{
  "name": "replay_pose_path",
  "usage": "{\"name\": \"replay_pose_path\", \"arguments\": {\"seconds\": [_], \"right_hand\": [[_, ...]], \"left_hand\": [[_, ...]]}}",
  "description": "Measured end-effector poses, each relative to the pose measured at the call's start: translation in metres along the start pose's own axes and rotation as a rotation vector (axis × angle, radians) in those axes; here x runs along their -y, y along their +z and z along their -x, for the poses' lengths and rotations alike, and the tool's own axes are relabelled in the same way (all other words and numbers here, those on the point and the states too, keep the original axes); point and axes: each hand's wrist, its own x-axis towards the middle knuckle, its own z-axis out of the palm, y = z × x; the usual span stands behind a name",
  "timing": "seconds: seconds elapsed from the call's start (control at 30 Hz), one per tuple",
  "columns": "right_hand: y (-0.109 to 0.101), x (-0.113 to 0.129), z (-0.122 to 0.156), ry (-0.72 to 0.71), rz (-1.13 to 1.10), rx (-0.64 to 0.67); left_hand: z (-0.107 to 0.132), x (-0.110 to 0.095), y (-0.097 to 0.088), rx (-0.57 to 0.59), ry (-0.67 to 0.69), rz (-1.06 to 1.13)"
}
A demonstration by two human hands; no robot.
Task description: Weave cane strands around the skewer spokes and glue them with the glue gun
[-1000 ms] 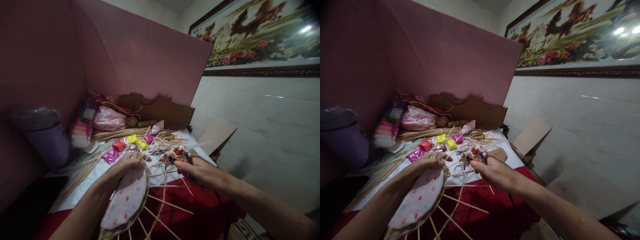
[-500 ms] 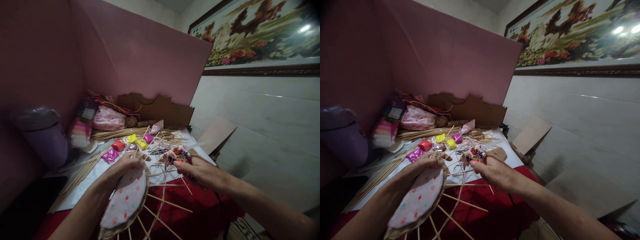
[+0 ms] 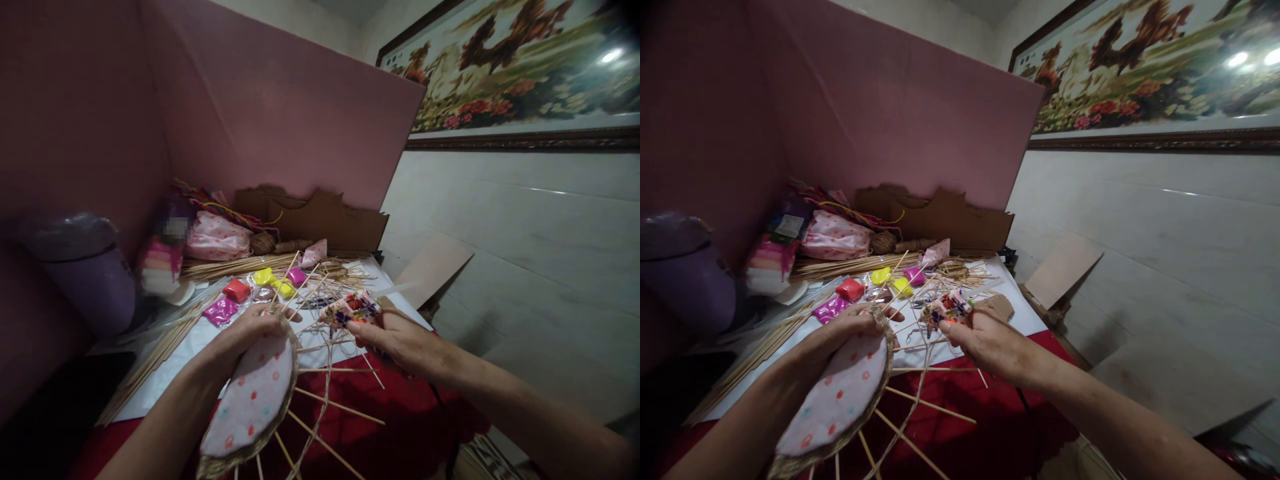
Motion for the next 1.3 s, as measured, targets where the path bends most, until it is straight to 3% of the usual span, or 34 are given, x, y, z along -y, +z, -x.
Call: {"name": "replay_pose_path", "arguments": {"seconds": [0.27,0.47,0.63,0.83,0.97,1.3], "right_hand": [[0.001,0.003,0.003,0.1,-0.002,0.032],[0.001,0.001,0.002,0.026,-0.019,-0.004],[0.0,-0.003,0.002,0.042,-0.049,0.038],[0.0,0.0,0.004,-0.006,0.021,-0.029],[0.001,0.001,0.003,0.028,0.016,0.002],[-0.001,-0.012,0.0,-0.055,0.035,-0.059]], "left_hand": [[0.0,-0.001,0.001,-0.011,0.001,-0.014],[-0.001,0.001,0.0,-0.015,-0.003,-0.003],[-0.001,0.002,0.0,-0.011,-0.011,0.009],[-0.005,0.006,-0.002,-0.007,-0.002,0.026],[-0.005,0.007,-0.003,0.01,0.016,0.036],[-0.001,0.003,-0.001,0.006,0.023,0.02]]}}
